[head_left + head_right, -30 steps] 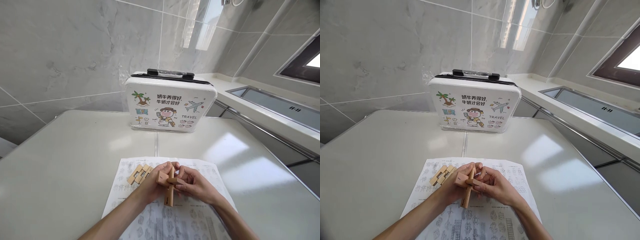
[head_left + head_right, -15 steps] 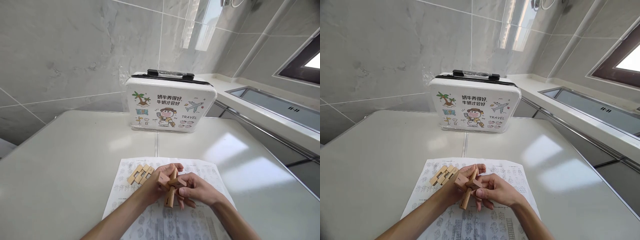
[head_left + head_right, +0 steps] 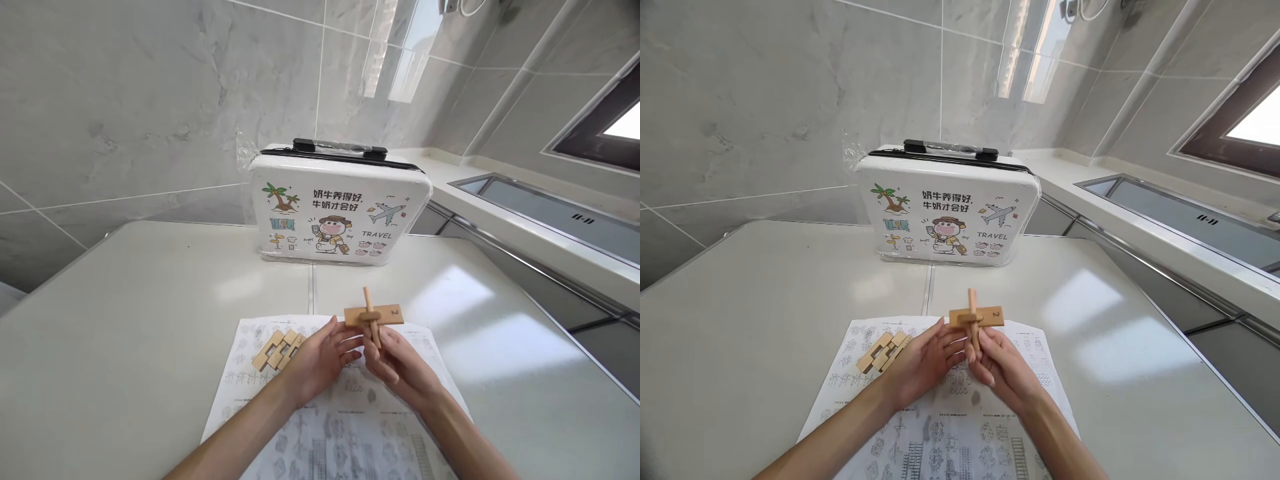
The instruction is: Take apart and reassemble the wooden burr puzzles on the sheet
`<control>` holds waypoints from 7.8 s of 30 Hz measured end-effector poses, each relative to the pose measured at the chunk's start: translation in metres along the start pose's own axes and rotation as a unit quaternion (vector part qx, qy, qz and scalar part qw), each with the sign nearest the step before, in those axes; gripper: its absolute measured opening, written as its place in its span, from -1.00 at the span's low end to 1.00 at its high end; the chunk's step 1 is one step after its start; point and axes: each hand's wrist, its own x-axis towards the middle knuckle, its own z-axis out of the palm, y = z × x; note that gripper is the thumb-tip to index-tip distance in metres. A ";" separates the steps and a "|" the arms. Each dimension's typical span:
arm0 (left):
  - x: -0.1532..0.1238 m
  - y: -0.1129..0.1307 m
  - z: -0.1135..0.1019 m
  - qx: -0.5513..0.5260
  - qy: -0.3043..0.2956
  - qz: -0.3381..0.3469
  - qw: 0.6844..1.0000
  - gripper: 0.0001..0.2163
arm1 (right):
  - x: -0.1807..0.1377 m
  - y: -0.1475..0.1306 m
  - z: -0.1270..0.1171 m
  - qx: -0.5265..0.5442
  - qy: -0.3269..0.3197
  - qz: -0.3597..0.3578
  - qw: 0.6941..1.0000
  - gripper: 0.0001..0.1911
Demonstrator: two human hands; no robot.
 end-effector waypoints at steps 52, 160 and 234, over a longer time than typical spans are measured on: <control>-0.022 -0.016 0.026 0.428 -0.022 0.056 0.902 -0.77 | 0.008 -0.001 -0.005 0.054 0.123 0.000 0.991 -0.65; -0.011 0.036 -0.013 0.536 0.182 0.173 0.806 -0.71 | -0.006 0.044 0.040 -0.646 -0.083 -0.215 0.728 -0.37; -0.004 0.019 -0.030 0.767 0.261 0.263 0.524 -0.87 | 0.005 -0.008 -0.009 -0.311 0.198 -0.060 0.928 -0.44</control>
